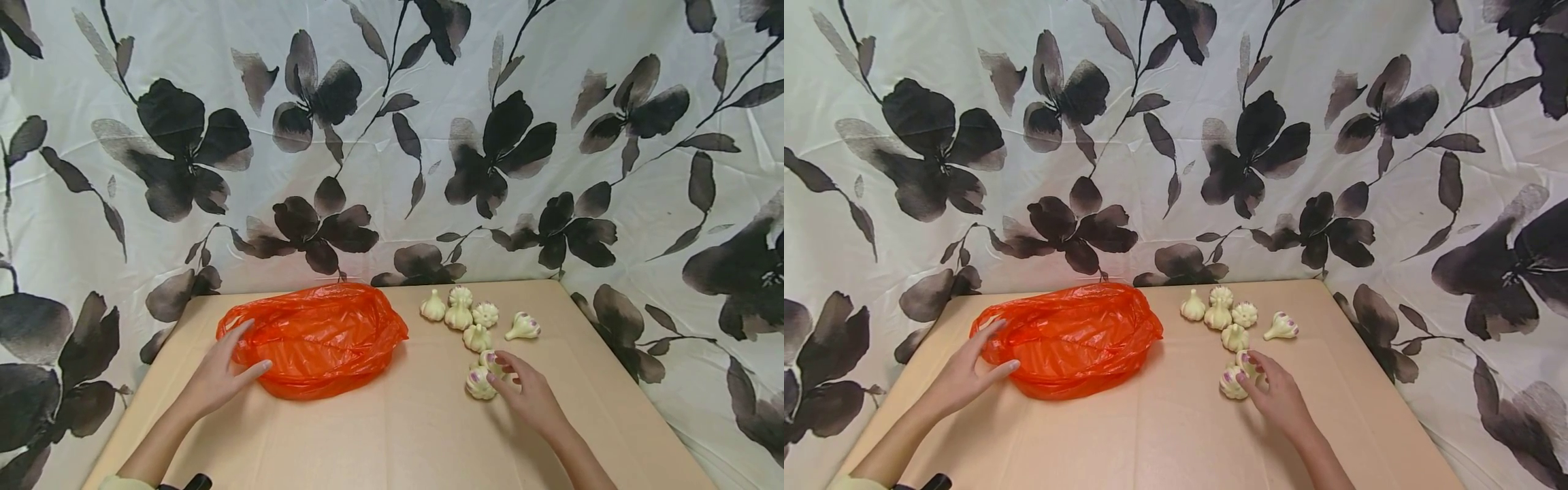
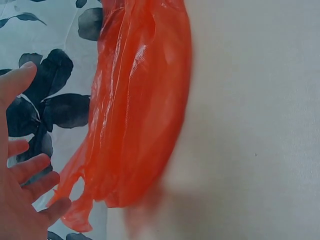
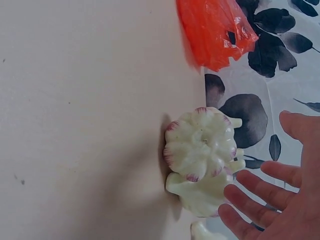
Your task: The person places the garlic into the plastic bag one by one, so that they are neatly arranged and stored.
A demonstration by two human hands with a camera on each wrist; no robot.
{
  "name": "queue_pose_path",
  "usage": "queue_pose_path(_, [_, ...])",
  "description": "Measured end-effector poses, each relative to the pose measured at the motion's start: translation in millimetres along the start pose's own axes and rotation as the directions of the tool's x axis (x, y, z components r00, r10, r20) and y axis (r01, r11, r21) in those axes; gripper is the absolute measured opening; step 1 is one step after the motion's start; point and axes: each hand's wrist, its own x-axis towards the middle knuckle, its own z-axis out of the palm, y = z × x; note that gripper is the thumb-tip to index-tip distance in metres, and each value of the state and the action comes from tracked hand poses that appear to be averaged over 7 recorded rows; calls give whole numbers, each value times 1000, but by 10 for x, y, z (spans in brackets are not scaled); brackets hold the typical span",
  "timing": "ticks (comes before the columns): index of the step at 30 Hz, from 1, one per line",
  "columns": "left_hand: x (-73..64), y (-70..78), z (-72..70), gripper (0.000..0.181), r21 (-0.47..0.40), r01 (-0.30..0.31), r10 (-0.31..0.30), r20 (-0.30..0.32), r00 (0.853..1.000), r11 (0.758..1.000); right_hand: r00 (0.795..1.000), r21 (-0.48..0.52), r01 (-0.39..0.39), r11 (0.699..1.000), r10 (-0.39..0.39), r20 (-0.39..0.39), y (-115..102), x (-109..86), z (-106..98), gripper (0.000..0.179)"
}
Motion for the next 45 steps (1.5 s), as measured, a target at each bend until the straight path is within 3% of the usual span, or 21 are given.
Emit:
queue_pose_path(13, [13, -92, -43, 86, 3, 38, -37, -34, 999, 999, 1000, 8, 1, 1000, -1, -1, 55, -29, 78, 49])
queue_pose_path(31, [138, -296, -146, 83, -13, 10, -11, -106, 994, 1000, 1000, 14, 3, 1000, -3, -10, 87, -45, 103, 48])
queue_pose_path(39, [180, -425, -123, 80, -37, 14, -18, -107, 994, 999, 1000, 14, -6, 1000, 6, -4, 88, -46, 115, 49])
queue_pose_path(45, [217, -496, -111, 82, -62, 70, -75, -70, 995, 996, 1000, 14, -15, 1000, 15, -4, 88, -50, 119, 49])
